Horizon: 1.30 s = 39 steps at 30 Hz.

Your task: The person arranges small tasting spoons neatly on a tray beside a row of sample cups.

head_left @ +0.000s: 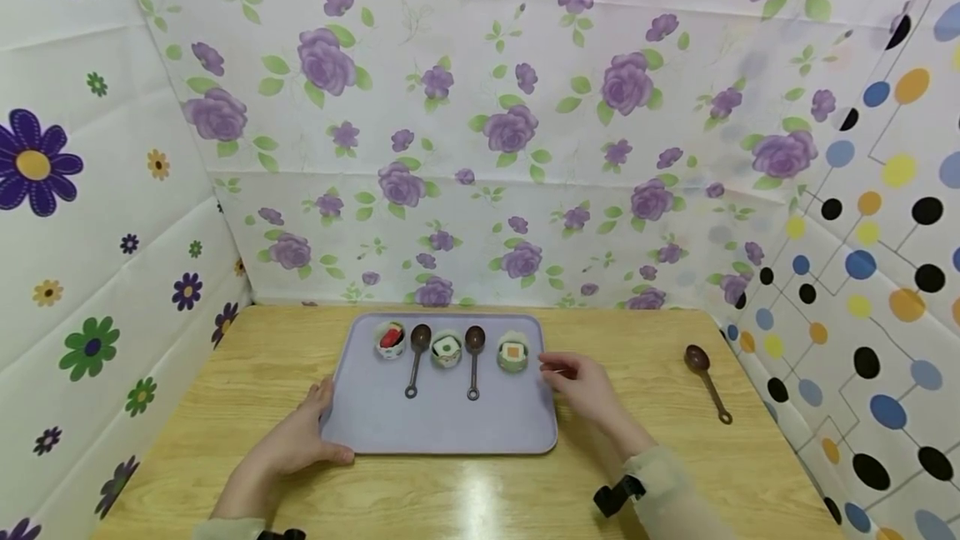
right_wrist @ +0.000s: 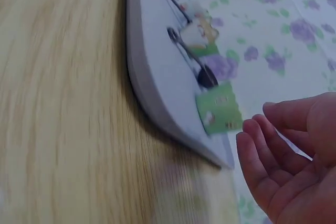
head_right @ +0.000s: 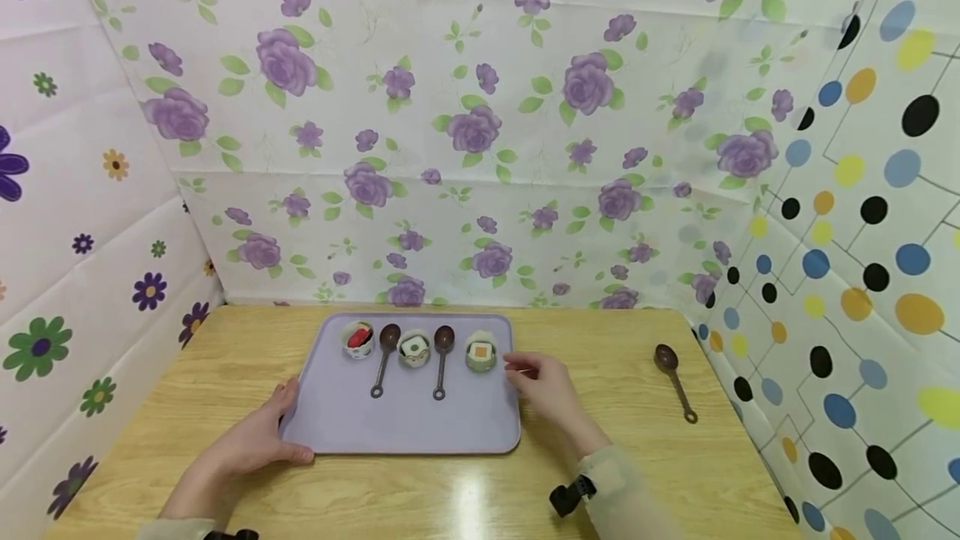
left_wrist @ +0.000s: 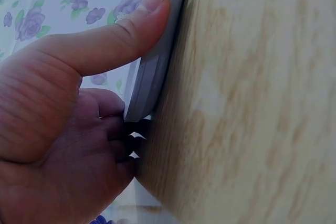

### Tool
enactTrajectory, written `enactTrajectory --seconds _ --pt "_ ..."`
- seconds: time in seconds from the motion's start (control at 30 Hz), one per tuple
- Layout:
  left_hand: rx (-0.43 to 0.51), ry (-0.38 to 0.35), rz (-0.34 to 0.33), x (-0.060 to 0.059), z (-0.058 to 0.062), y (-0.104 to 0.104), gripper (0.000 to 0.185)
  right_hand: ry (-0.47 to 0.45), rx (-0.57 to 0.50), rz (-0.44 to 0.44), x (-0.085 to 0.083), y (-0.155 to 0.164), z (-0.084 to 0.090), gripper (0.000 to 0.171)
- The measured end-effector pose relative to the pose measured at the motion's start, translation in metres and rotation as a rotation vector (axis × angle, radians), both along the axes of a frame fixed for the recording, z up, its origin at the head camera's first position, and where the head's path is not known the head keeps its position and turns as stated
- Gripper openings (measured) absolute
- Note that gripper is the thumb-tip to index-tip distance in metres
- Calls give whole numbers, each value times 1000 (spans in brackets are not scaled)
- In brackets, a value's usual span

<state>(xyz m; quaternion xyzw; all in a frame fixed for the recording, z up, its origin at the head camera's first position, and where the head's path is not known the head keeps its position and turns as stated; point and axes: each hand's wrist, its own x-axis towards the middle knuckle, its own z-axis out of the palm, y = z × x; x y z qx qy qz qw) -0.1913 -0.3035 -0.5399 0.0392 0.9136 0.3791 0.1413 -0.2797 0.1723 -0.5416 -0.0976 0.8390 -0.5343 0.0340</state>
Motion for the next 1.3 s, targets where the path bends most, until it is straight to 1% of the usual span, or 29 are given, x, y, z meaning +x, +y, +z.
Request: enactTrajectory --seconds 0.07,0.27,0.5,0.53,0.63,0.73,0.87,1.0,1.17,1.23,1.3 --pt "1 -3 2 1 0 0 148 -23 -19 -4 0 15 -2 33" --pt "7 -1 6 2 1 -1 148 -47 -14 -38 3 60 -4 37" --pt "-1 -2 7 3 2 0 148 -34 13 -56 8 115 2 45" --pt "-4 1 7 2 2 1 148 -35 32 -68 8 123 4 46" --pt "-10 10 5 2 3 2 148 -14 103 -119 7 148 7 46" --pt "-10 12 6 2 2 2 148 10 180 -190 7 169 8 45" --pt "-14 13 10 2 0 1 148 -7 215 -278 9 190 5 46" --pt "-19 22 6 2 0 2 147 -13 246 -359 13 204 5 46" --pt "-15 26 4 2 0 1 147 12 339 -460 15 214 8 46" --pt "-14 27 4 2 0 1 147 16 377 -478 14 219 8 46" --pt "-10 27 3 2 0 1 147 6 379 -483 12 223 6 47"
